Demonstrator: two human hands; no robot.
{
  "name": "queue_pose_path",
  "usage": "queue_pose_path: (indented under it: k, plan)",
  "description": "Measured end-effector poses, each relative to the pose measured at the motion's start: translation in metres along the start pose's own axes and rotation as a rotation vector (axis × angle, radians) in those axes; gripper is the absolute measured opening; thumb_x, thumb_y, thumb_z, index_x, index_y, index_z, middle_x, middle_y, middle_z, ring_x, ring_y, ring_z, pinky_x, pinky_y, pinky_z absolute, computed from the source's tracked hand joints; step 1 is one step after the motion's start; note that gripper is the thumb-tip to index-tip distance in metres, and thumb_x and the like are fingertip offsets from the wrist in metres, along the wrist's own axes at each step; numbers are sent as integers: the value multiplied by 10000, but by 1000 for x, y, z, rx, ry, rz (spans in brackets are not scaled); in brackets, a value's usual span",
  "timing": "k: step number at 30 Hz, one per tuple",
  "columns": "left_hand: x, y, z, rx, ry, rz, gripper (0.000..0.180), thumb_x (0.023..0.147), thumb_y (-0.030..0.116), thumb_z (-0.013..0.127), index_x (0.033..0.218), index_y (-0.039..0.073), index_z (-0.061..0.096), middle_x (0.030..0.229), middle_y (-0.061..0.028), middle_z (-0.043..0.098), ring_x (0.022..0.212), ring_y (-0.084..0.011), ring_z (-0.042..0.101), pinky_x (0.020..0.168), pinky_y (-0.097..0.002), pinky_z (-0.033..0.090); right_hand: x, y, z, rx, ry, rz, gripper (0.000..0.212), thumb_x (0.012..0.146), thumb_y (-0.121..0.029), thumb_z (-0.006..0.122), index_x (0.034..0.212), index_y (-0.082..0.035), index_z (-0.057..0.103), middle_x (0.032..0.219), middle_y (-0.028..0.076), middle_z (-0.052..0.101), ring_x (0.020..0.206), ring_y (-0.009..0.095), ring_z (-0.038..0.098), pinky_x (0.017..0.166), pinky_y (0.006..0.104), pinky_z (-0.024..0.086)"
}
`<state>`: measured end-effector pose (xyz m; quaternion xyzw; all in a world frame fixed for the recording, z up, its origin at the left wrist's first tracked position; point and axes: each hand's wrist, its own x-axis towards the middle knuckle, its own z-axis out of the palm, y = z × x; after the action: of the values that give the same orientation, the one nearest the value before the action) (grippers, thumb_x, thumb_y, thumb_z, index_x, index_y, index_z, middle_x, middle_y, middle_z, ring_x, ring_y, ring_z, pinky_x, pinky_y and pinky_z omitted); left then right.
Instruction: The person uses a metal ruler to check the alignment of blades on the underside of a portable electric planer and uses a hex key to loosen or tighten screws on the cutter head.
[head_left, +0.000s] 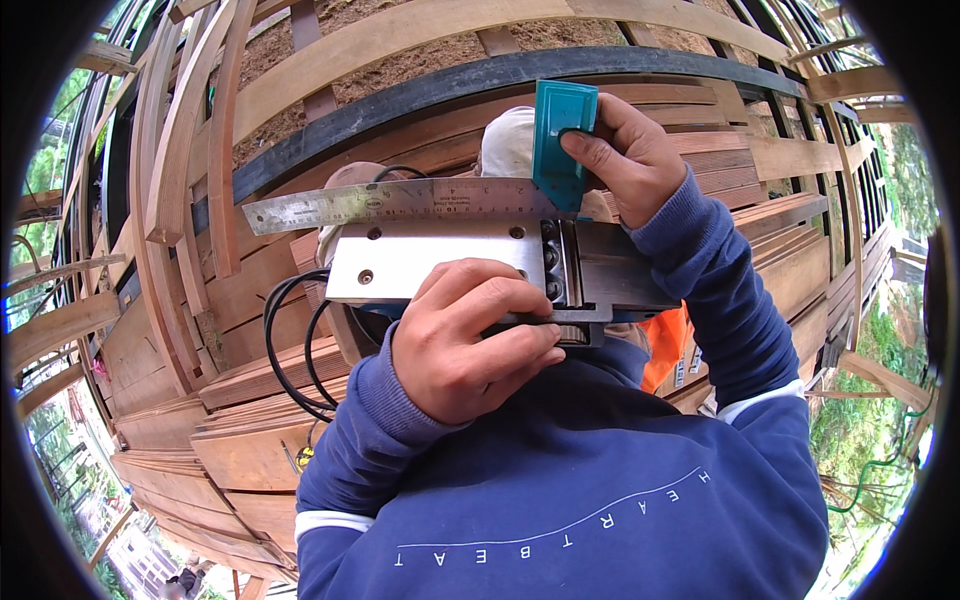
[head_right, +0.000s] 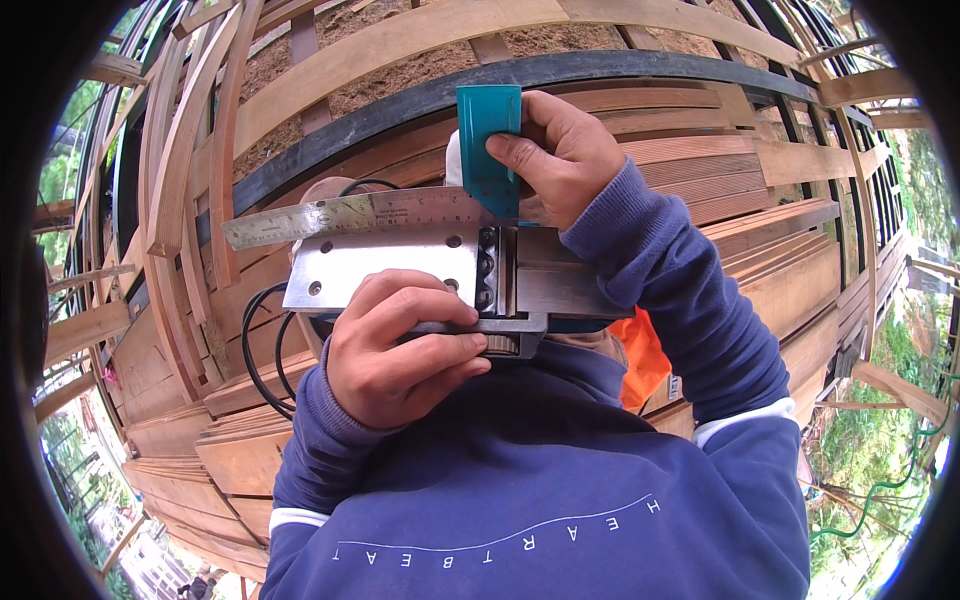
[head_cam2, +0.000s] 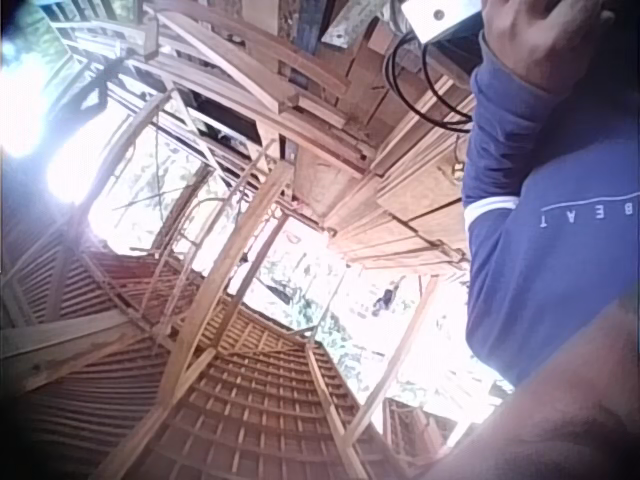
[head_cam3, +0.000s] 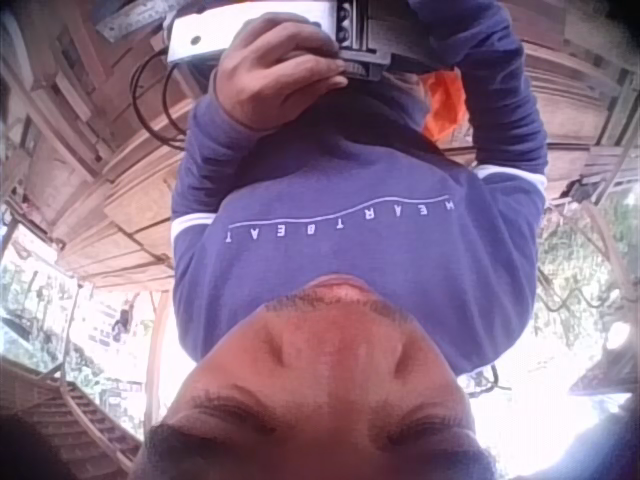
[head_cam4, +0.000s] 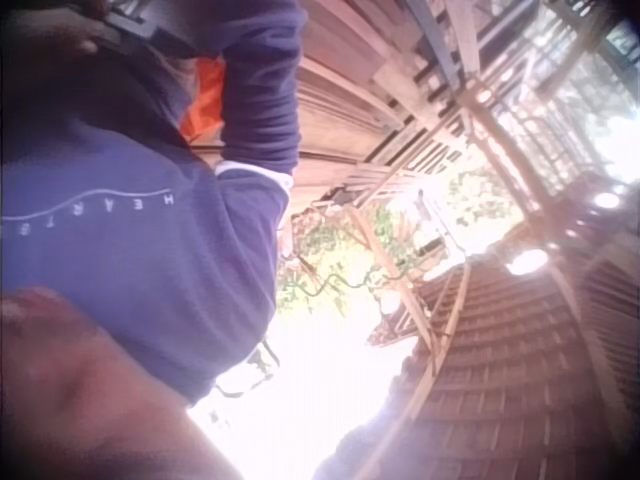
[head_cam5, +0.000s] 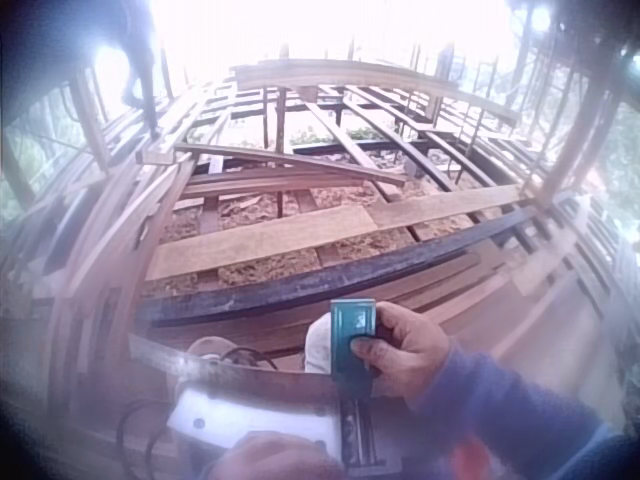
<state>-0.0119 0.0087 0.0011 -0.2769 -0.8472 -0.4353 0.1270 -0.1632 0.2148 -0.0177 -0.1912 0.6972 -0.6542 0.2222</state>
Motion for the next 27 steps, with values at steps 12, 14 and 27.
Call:
queue_pose_path:
  k: [12, 14, 27]
  plan:
    - [1, 0, -1, 0, -1, 7, 271, 692, 158, 887, 928, 131, 756, 1001, -34, 708, 961, -267, 670, 823, -396, 522, 1, 0, 2, 8, 29, -18, 249, 1039, -127, 624, 1241, 19, 629, 1082, 71, 717, 979, 119, 672, 897, 284, 568]
    - [1, 0, 0, 0, -3, 4, 272, 692, 156, 887, 929, 131, 757, 1001, -35, 708, 962, -267, 670, 823, -396, 523, 1, 1, 2, 8, 29, -29, 247, 1040, -126, 623, 1239, 19, 628, 1081, 71, 717, 981, 119, 672, 899, 285, 567]
    - [1, 1, 0, 4, -4, -8, 261, 708, 157, 873, 941, 147, 757, 997, -20, 698, 963, -251, 663, 829, -383, 519, 0, 0, -3, -12, -19, -21, 344, 1068, -179, 599, 1358, 3, 563, 1174, 73, 693, 1040, 116, 659, 921, 282, 569]
